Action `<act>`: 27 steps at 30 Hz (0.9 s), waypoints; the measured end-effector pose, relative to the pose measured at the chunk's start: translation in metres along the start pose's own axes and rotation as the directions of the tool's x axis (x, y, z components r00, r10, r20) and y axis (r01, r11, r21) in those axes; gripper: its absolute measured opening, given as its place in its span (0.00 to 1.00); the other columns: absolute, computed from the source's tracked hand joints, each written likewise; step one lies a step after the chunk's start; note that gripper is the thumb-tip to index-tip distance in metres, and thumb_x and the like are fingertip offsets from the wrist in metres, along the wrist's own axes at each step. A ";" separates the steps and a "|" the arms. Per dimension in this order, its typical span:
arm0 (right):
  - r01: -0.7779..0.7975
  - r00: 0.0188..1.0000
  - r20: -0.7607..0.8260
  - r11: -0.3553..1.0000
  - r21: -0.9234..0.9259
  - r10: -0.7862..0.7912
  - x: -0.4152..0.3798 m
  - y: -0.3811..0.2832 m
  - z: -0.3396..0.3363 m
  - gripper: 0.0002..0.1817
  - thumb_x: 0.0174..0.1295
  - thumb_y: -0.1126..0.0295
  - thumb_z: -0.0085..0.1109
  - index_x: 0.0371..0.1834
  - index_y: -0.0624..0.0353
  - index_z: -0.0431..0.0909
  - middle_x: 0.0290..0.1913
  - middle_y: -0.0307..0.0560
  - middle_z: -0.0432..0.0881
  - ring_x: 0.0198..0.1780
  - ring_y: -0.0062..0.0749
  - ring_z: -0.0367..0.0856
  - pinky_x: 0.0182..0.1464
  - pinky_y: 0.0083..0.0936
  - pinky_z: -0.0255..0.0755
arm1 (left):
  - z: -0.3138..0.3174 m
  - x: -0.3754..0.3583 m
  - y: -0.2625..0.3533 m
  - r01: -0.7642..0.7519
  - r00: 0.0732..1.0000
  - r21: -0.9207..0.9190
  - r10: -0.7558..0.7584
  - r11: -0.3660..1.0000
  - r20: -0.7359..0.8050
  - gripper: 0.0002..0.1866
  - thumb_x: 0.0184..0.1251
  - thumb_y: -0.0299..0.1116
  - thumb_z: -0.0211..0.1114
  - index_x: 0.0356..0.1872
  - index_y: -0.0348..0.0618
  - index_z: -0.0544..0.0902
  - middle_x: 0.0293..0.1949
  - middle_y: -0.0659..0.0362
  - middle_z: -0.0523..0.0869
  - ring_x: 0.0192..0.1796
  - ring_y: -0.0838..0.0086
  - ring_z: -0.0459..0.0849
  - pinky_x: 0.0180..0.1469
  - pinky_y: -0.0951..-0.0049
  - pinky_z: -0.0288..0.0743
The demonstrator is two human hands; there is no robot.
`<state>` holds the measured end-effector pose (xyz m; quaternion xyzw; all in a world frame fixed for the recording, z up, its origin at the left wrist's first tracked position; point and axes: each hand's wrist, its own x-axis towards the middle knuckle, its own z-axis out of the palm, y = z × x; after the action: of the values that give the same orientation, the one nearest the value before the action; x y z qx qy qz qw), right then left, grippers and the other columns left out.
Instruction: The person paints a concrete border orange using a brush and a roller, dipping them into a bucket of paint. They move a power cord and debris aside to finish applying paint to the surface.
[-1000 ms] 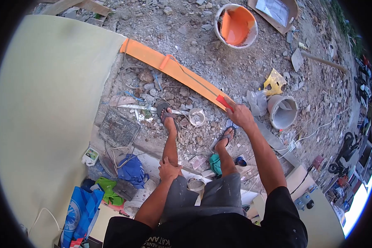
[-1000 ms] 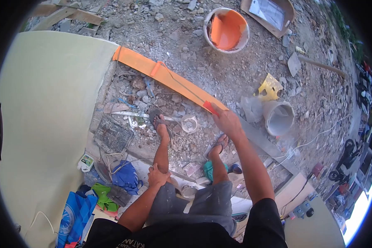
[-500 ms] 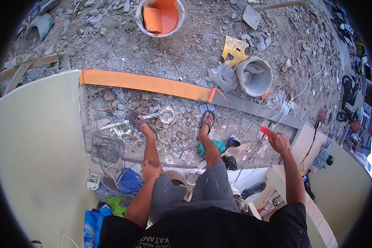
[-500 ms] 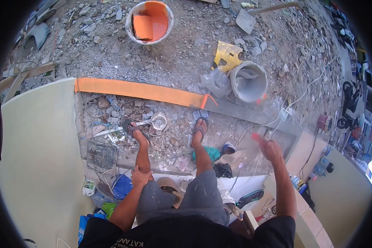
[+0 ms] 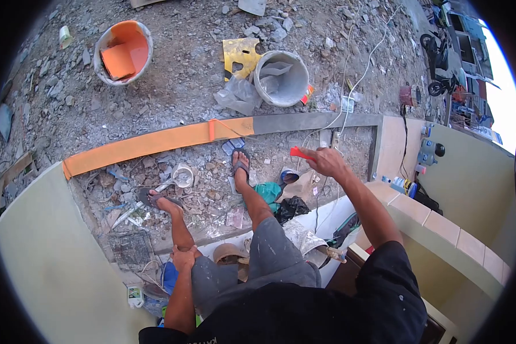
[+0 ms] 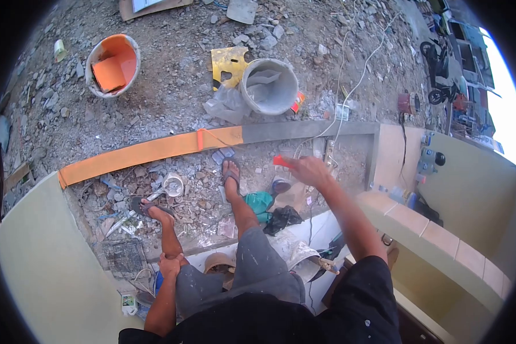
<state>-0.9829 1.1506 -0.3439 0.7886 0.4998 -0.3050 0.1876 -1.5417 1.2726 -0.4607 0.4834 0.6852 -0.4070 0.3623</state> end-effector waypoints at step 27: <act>-0.030 0.561 0.654 -0.777 0.628 0.507 -0.294 -0.080 0.269 0.07 0.64 0.72 0.63 0.38 0.61 0.74 0.21 0.36 0.72 0.13 0.20 0.69 0.15 0.21 0.66 | 0.049 0.050 0.337 -0.651 0.743 0.134 0.663 0.747 -0.088 0.31 0.57 0.54 0.74 0.48 0.33 0.84 0.47 0.47 0.88 0.51 0.64 0.87 0.58 0.64 0.78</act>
<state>-1.2263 0.8253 -0.3470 0.6600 -0.4274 -0.3101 -0.5344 -1.2277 1.3142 -0.5952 0.7358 0.4729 -0.2524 0.4139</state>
